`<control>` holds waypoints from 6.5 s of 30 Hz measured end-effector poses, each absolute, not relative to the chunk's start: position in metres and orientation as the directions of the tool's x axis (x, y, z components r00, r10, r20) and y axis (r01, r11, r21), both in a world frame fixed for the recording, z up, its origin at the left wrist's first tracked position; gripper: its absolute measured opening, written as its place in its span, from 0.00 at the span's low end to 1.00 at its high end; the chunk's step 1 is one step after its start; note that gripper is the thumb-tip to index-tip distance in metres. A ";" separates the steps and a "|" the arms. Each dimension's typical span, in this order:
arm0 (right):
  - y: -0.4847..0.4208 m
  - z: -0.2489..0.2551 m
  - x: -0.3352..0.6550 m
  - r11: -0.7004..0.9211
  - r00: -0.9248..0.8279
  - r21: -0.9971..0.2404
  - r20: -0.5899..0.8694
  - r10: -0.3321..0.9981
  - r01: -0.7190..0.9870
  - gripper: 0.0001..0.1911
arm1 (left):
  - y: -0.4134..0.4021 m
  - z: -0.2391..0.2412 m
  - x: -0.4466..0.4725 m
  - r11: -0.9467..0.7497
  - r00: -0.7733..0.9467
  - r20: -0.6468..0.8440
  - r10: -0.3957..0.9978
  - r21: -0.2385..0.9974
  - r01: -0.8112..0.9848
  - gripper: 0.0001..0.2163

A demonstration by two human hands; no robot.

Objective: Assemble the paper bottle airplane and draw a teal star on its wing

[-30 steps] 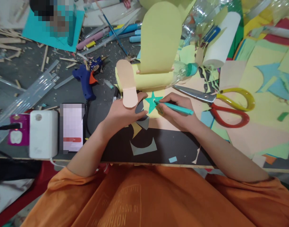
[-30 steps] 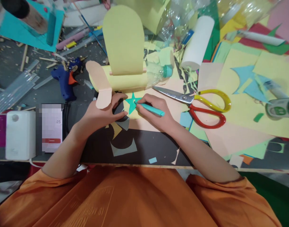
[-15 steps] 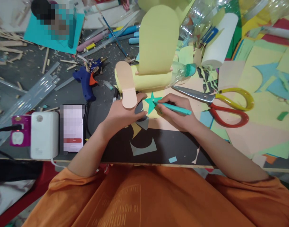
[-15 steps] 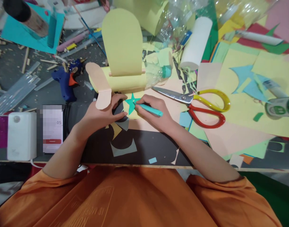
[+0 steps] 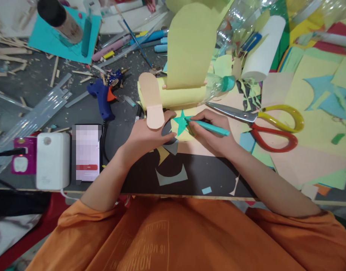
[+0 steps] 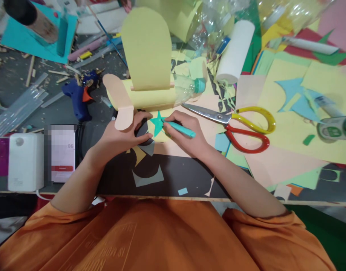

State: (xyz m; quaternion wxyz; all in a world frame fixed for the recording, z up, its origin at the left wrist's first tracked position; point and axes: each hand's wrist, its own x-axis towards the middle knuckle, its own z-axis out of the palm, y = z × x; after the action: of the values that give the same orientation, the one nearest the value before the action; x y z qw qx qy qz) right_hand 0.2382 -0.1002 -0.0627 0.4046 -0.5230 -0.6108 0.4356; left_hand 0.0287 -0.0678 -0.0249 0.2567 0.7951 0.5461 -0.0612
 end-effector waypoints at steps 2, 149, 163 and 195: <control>-0.100 -0.063 0.238 0.065 -0.132 -0.957 0.028 0.991 0.284 0.08 | -0.068 -0.025 0.028 -0.276 0.399 -0.373 0.838 0.342 0.898 0.24; -0.087 -0.048 0.236 -0.215 -0.051 -0.971 -0.221 0.974 0.107 0.15 | -0.068 -0.025 0.029 -0.274 0.389 -0.359 0.848 0.332 0.903 0.24; -0.087 -0.057 0.238 -0.120 -0.031 -0.958 -0.133 0.991 0.262 0.16 | -0.069 -0.027 0.027 -0.275 0.400 -0.331 0.855 0.366 0.889 0.23; -0.088 -0.058 0.238 -0.126 -0.028 -0.976 -0.133 0.991 0.176 0.15 | -0.068 -0.027 0.028 -0.286 0.396 -0.336 0.855 0.331 0.899 0.24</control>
State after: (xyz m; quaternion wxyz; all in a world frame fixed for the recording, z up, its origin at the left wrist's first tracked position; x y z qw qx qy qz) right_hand 0.2377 -0.0878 -0.0580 0.4109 -0.5630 -0.5178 0.4960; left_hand 0.0281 -0.0682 -0.0269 0.2386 0.8006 0.5477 -0.0466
